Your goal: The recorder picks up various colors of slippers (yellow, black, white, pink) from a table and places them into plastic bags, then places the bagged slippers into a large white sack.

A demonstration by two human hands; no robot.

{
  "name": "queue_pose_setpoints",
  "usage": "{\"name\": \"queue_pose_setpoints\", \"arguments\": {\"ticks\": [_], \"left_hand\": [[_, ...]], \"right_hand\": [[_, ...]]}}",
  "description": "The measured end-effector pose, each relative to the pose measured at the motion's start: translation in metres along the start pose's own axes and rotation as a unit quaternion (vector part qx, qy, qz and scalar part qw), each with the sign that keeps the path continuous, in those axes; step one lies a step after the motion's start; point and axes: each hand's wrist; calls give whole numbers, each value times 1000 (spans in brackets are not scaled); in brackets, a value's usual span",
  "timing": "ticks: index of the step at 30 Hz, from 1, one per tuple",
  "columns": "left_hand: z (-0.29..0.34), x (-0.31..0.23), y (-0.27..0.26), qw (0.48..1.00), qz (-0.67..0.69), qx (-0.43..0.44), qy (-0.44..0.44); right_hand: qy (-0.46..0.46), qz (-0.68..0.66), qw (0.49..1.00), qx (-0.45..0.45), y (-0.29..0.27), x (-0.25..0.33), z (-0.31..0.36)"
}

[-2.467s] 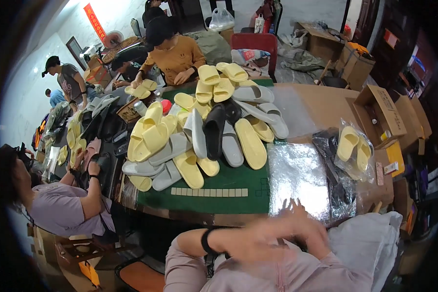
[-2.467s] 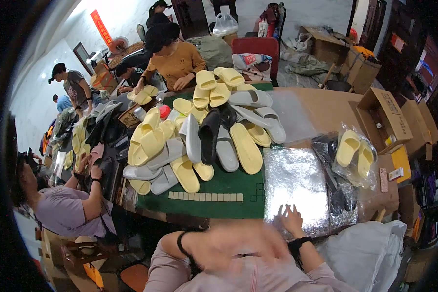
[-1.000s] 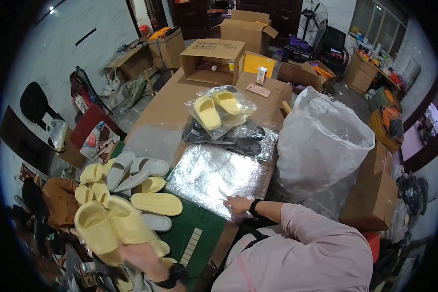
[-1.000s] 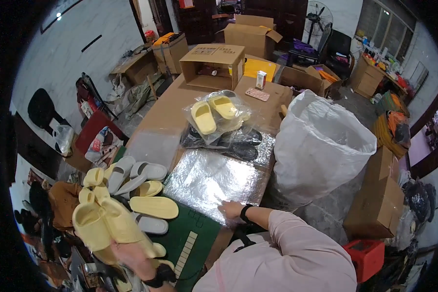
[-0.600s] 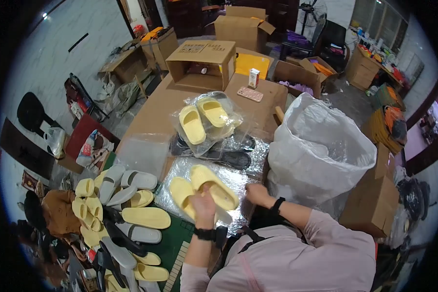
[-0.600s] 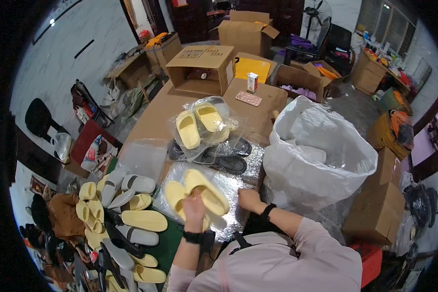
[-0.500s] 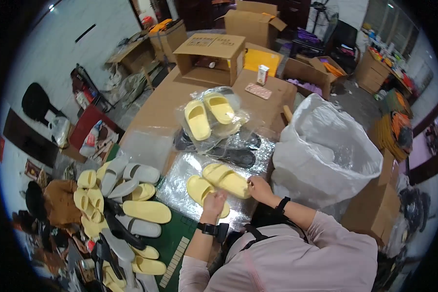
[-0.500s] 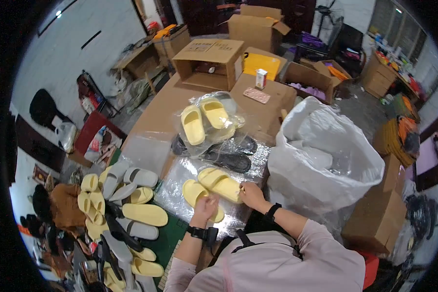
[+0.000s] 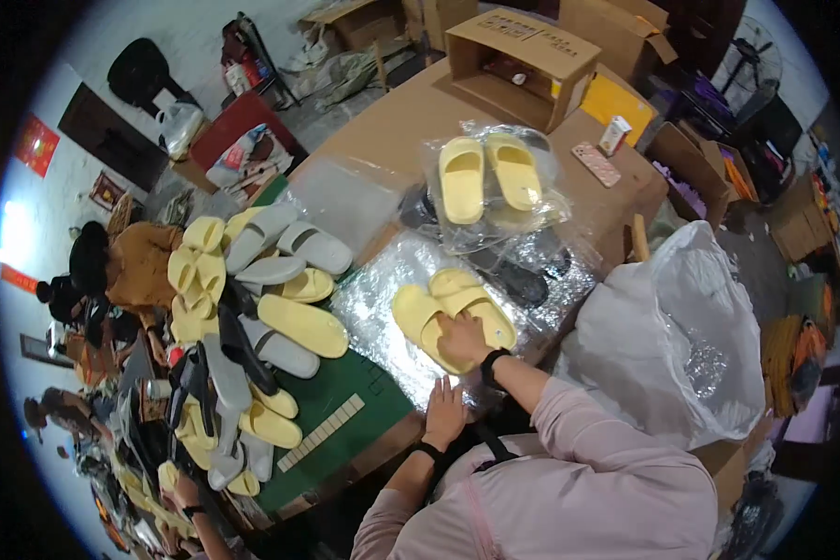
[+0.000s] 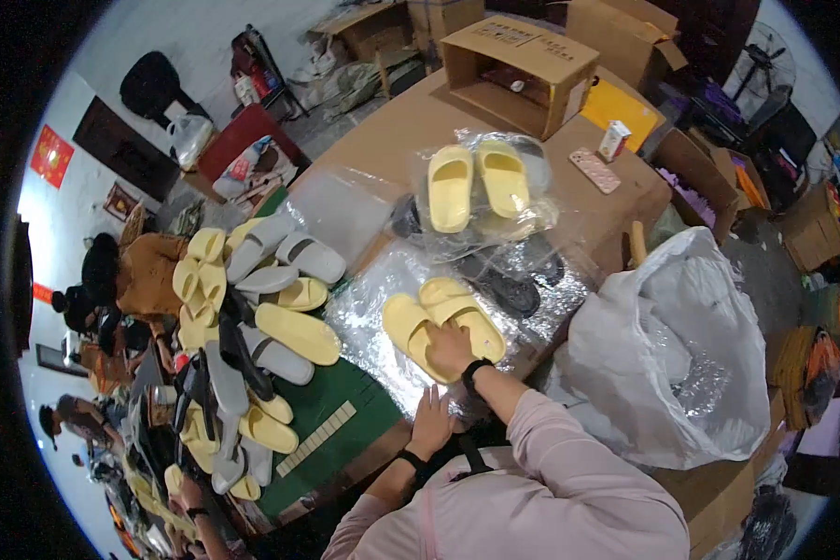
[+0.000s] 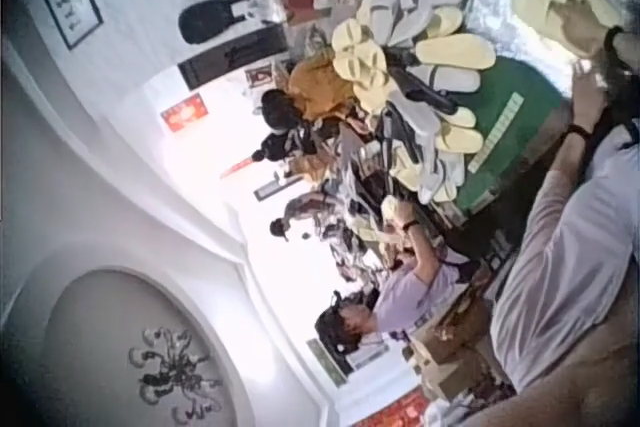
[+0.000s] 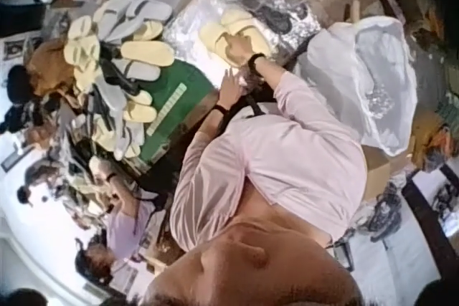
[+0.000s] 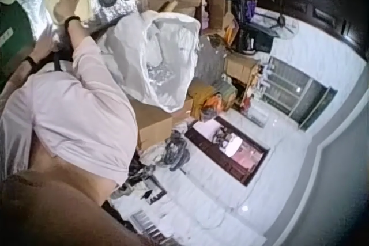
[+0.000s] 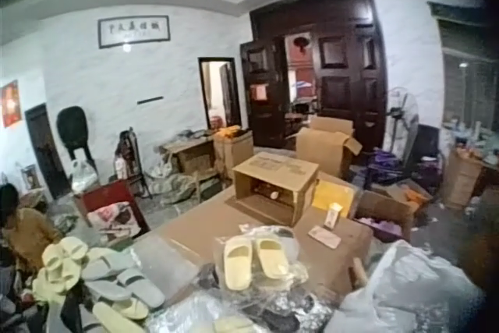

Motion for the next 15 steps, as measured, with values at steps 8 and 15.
{"name": "queue_pose_setpoints", "arguments": {"ticks": [8,15], "left_hand": [[0,7,-22,993,-56,-18,-103],[-18,54,9,996,-6,-82,22]], "right_hand": [[-50,-438,887,-139,-8,-27,40],[6,-211,971,108,-23,-35,129]]}}
Point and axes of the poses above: each hand's wrist, its own z-axis away from the middle knuckle, its own y-axis out of the palm, x = y × z, and after that the axes turned 13 degrees about x, right-handed
